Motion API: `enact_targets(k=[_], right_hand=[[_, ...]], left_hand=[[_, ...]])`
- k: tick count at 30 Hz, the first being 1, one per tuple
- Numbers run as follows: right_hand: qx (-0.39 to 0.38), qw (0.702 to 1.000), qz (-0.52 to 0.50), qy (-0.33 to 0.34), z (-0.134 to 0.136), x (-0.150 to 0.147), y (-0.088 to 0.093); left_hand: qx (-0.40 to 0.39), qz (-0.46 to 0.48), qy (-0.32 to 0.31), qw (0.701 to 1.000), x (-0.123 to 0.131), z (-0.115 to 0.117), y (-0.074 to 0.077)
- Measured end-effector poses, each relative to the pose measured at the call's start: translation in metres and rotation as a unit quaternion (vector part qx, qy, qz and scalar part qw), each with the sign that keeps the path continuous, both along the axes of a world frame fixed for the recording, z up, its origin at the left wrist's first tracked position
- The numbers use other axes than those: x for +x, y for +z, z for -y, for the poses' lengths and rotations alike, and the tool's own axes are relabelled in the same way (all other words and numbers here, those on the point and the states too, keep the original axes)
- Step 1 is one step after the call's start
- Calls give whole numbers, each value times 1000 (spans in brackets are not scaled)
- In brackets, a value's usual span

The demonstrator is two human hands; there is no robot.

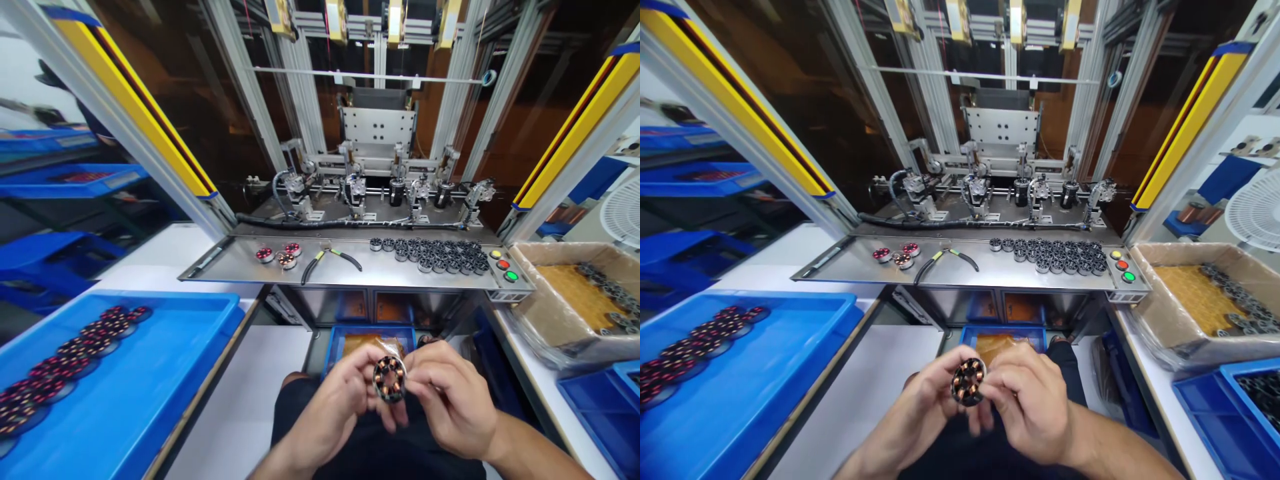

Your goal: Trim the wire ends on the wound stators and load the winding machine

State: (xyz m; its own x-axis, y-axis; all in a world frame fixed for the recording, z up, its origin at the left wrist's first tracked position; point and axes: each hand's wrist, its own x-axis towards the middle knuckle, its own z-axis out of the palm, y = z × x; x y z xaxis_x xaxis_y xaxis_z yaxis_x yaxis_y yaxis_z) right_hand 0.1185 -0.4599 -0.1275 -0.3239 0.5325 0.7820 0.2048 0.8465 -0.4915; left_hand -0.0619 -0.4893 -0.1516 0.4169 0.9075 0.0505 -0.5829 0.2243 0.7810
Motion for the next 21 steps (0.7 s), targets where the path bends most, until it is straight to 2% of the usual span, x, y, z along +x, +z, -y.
enact_targets(k=[1, 3, 6, 10, 12, 14, 17, 19, 21], right_hand=[[21, 1000, 15, 0, -1, 2, 1], [48, 999, 25, 7, -1, 4, 2], [47, 999, 24, -5, 0, 3, 2], [-24, 999, -18, -35, 6, -3, -1], [-78, 995, -62, -31, 9, -7, -4], [-151, 982, -109, -25, 11, -11, -9], [-314, 934, -171, 13, 11, -17, -20], [-432, 875, -207, 62, 11, -20, -28], [-518, 817, -233, 97, 10, -22, -33]], left_hand=[[-14, -6, -46, 999, 1, 0, 0], [-31, -9, -68, 997, 2, -1, -1], [-33, -6, -26, 999, 3, -1, -2], [4, 11, 25, 1000, 5, 0, -2], [35, -8, 76, 996, 6, 2, 0], [83, -56, 159, 982, 7, 5, 1], [179, -138, 280, 933, 8, 9, 2], [214, -176, 325, 904, 9, 11, 0], [218, -197, 344, 892, 9, 12, -2]])
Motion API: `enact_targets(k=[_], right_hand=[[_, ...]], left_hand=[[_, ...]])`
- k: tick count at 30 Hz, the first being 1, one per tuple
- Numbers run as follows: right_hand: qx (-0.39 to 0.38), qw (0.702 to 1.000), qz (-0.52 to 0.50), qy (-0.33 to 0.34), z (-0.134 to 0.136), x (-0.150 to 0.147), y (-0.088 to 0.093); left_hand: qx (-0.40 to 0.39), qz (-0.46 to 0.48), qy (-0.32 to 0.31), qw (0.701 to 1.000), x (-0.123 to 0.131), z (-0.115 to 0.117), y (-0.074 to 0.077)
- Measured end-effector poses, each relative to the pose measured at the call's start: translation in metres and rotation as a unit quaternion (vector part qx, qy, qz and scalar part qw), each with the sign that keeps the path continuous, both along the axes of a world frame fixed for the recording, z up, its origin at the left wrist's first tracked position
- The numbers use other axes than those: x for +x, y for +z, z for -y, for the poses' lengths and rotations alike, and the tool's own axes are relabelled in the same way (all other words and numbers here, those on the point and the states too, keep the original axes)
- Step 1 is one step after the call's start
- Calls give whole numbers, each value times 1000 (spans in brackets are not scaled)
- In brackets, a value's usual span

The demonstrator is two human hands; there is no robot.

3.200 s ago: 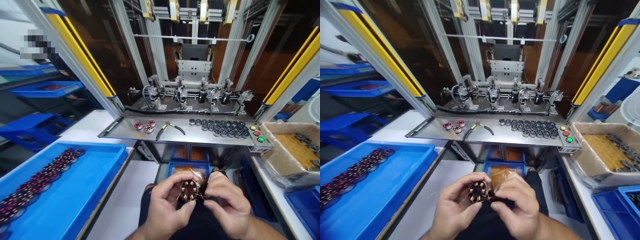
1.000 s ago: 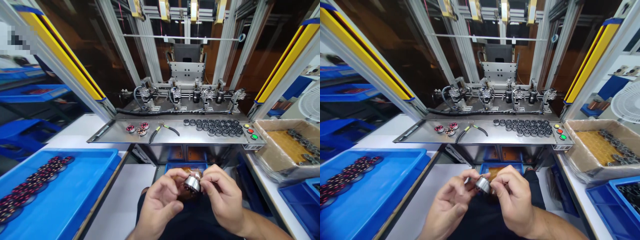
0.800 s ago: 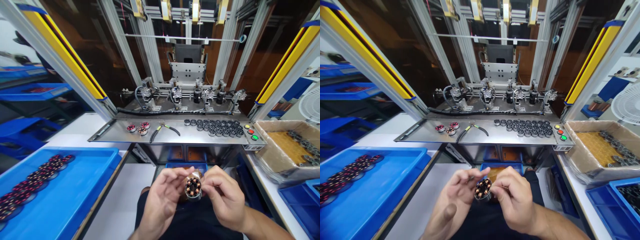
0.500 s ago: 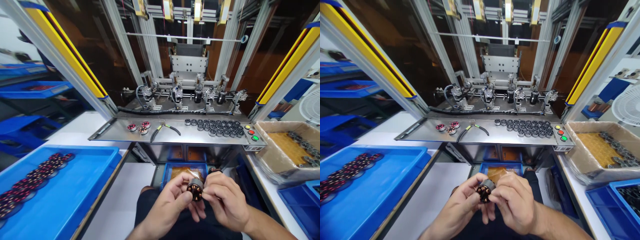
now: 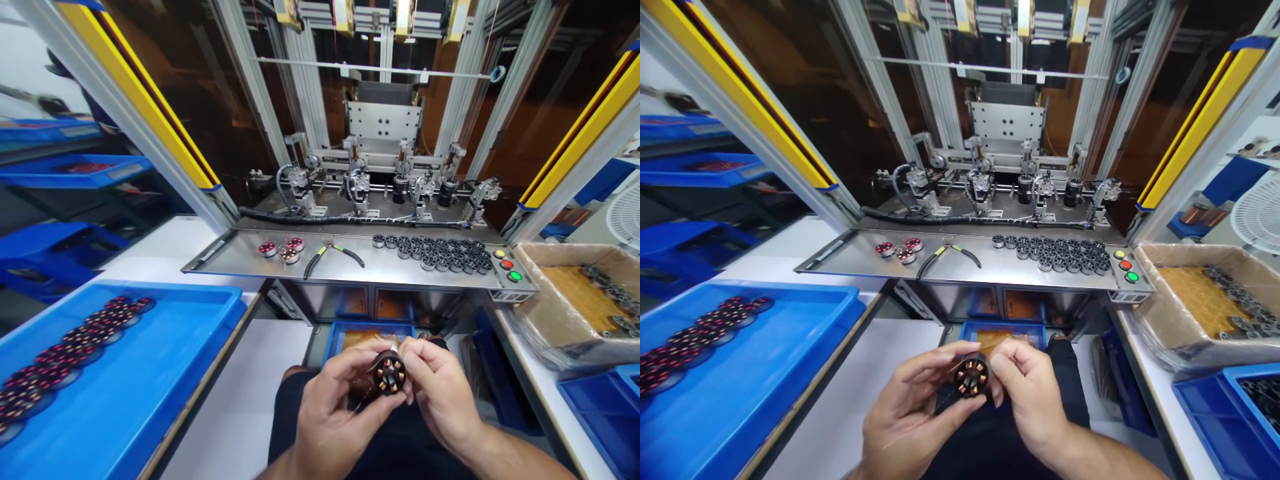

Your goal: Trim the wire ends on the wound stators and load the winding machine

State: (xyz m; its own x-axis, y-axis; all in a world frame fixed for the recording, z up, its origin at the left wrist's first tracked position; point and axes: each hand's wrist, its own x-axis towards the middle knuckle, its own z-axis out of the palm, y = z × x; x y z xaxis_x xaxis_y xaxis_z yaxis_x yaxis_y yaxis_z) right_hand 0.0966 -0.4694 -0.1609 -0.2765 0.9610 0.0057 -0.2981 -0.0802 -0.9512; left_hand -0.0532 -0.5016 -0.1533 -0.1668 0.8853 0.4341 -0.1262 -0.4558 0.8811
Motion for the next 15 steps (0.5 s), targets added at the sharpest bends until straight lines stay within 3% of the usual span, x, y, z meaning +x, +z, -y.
enact_targets(k=[5, 10, 15], right_hand=[[-78, 996, -48, 21, -1, -4, -1], [-86, 995, -54, 22, -1, -5, 3], [-70, 996, -43, 21, -1, -4, 1]], left_hand=[[-12, -17, 11, 1000, -2, 1, 3], [2, -33, 10, 999, -3, -1, 8], [17, -27, -1, 1000, -4, -2, 3]])
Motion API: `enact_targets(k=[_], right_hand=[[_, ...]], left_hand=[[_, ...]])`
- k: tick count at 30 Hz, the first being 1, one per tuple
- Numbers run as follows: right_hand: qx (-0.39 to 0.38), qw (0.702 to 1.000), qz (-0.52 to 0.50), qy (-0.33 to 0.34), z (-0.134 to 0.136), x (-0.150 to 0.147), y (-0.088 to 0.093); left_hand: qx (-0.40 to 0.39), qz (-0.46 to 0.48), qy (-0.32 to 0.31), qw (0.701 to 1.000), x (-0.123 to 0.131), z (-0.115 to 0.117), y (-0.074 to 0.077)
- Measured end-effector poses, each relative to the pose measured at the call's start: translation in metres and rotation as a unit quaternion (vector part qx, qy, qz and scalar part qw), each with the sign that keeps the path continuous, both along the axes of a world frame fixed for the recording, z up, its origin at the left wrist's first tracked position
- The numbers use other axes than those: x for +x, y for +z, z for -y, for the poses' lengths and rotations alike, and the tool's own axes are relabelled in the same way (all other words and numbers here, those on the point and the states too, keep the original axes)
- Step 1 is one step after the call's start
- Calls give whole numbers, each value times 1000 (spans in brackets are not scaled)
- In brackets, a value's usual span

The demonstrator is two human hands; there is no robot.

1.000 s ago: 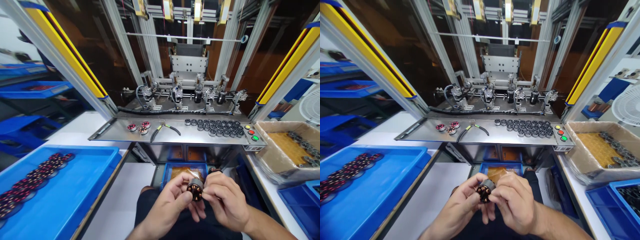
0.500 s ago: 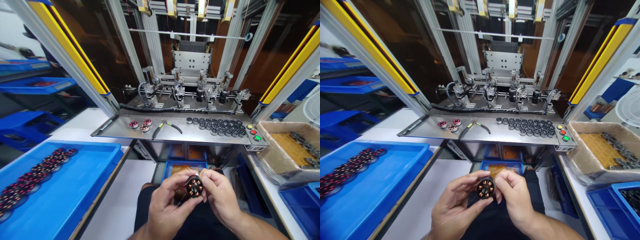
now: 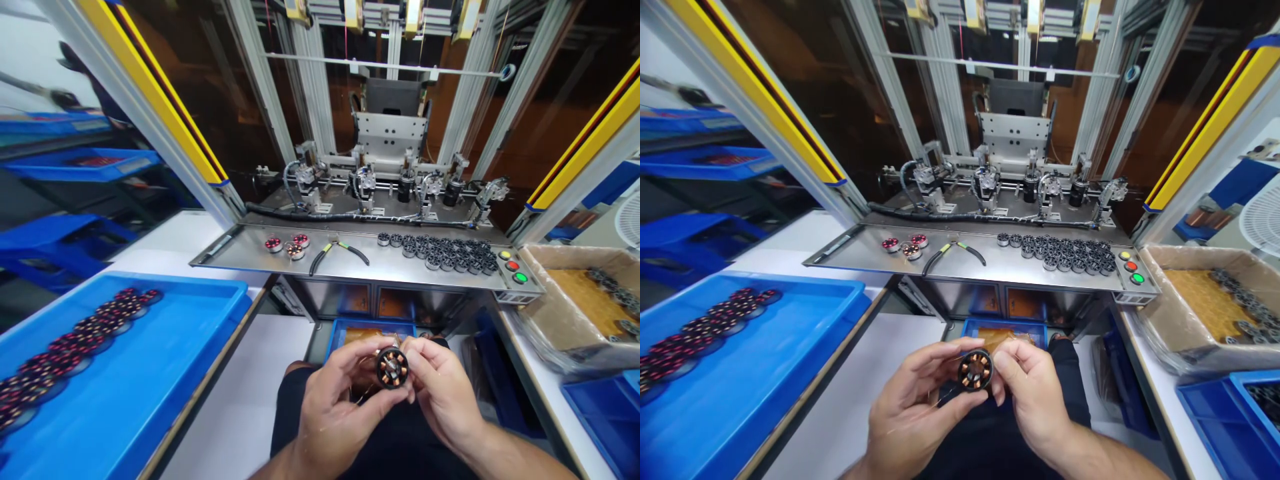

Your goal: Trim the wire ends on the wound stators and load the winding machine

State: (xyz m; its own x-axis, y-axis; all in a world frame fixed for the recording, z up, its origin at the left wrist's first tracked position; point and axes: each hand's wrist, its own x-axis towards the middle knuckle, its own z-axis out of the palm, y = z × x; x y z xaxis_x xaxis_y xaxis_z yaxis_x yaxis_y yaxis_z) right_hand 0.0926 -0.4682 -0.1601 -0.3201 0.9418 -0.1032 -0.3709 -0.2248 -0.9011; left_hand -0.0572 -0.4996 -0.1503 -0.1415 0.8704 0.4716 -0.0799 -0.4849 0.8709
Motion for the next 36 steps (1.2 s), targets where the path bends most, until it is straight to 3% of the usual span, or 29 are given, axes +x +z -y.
enact_targets(k=[4, 7, 9, 12, 14, 17, 18, 21, 24, 29, 36], right_hand=[[80, 996, 31, -23, -1, 2, 3], [188, 978, 81, -46, -2, 7, 11], [302, 942, 130, -67, -3, 12, 18], [482, 848, 198, -96, -7, 21, 29], [551, 797, 227, -95, -9, 27, 34], [599, 752, 263, -78, -13, 33, 38], [612, 741, 265, -72, -14, 34, 39], [649, 717, 246, -62, -16, 37, 39], [658, 711, 240, -65, -17, 45, 34], [590, 763, 246, -89, -18, 59, 24], [590, 769, 245, -22, -20, 51, 47]], left_hand=[[-20, 24, -18, 999, 1, 2, -4], [-56, 81, -53, 994, 0, 5, -4], [-66, 147, -114, 980, -1, 4, -3], [-120, 232, -194, 946, -3, -1, -3], [-208, 254, -266, 906, -3, -5, -3], [-320, 247, -364, 839, 0, -8, -3], [-337, 245, -364, 833, 1, -8, -2], [-345, 243, -311, 852, 3, -8, 1], [-329, 241, -289, 866, 2, -7, 3], [-321, 240, -273, 875, 2, -7, 3], [-307, 252, -290, 871, 5, -4, 4]])
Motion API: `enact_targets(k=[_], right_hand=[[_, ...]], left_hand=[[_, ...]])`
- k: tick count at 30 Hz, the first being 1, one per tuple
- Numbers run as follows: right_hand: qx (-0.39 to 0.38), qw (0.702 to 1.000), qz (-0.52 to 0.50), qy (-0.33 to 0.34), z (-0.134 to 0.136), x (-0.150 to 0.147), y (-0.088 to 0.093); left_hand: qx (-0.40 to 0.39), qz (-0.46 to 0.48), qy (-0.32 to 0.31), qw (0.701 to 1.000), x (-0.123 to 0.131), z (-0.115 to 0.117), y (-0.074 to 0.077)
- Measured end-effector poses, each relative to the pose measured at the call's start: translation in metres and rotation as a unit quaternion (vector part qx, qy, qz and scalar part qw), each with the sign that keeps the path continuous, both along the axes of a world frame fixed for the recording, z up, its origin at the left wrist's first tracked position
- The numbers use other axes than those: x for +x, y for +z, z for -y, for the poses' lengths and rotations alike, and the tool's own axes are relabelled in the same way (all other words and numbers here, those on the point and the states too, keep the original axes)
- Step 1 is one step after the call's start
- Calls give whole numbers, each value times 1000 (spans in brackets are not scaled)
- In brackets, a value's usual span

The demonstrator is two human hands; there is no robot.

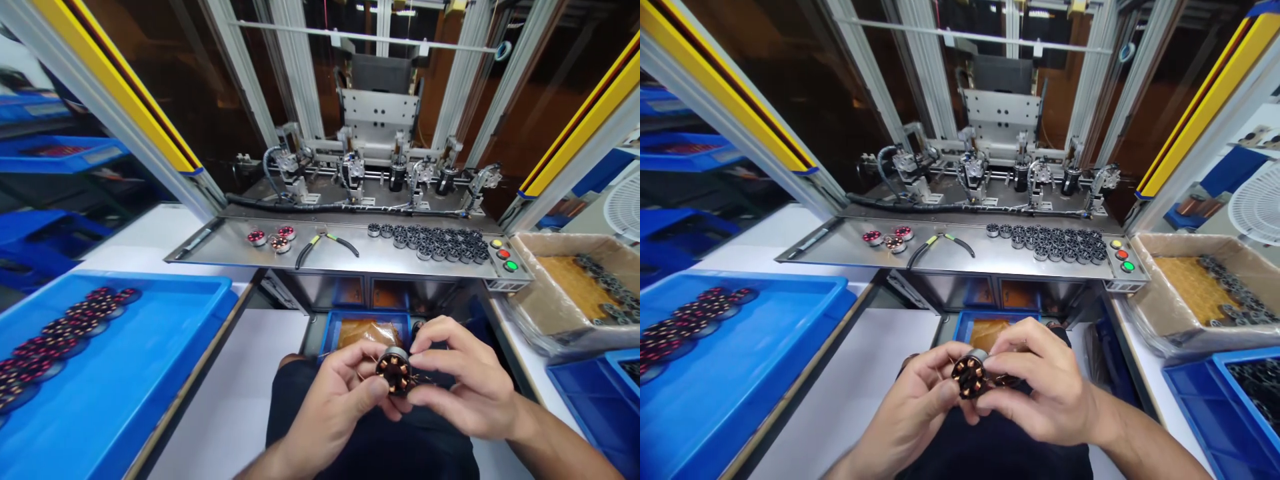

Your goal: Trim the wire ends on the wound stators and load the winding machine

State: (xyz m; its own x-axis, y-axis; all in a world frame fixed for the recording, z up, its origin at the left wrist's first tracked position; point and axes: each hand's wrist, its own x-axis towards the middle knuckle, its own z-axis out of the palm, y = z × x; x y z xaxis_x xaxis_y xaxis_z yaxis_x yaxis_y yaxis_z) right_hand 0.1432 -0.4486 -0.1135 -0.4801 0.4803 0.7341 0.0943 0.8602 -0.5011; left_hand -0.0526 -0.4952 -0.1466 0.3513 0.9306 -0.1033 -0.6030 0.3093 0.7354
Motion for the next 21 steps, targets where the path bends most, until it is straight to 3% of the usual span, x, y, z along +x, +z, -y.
enact_targets(k=[7, 11, 15, 17, 21], right_hand=[[23, 999, 17, -32, 6, -4, 3], [-17, 997, 19, -68, 9, -11, 9], [-42, 998, 38, -30, 8, -19, 26], [-18, 998, 66, -2, 7, -21, 34], [49, 992, 111, 16, 5, -19, 38]], left_hand=[[-6, 14, 0, 1000, 1, 0, -1], [21, 64, 41, 997, -2, 1, 0], [78, 145, 88, 982, -5, -3, 0], [69, 146, 55, 985, -5, -7, -5], [-1, 95, -118, 988, -2, -11, -23]])
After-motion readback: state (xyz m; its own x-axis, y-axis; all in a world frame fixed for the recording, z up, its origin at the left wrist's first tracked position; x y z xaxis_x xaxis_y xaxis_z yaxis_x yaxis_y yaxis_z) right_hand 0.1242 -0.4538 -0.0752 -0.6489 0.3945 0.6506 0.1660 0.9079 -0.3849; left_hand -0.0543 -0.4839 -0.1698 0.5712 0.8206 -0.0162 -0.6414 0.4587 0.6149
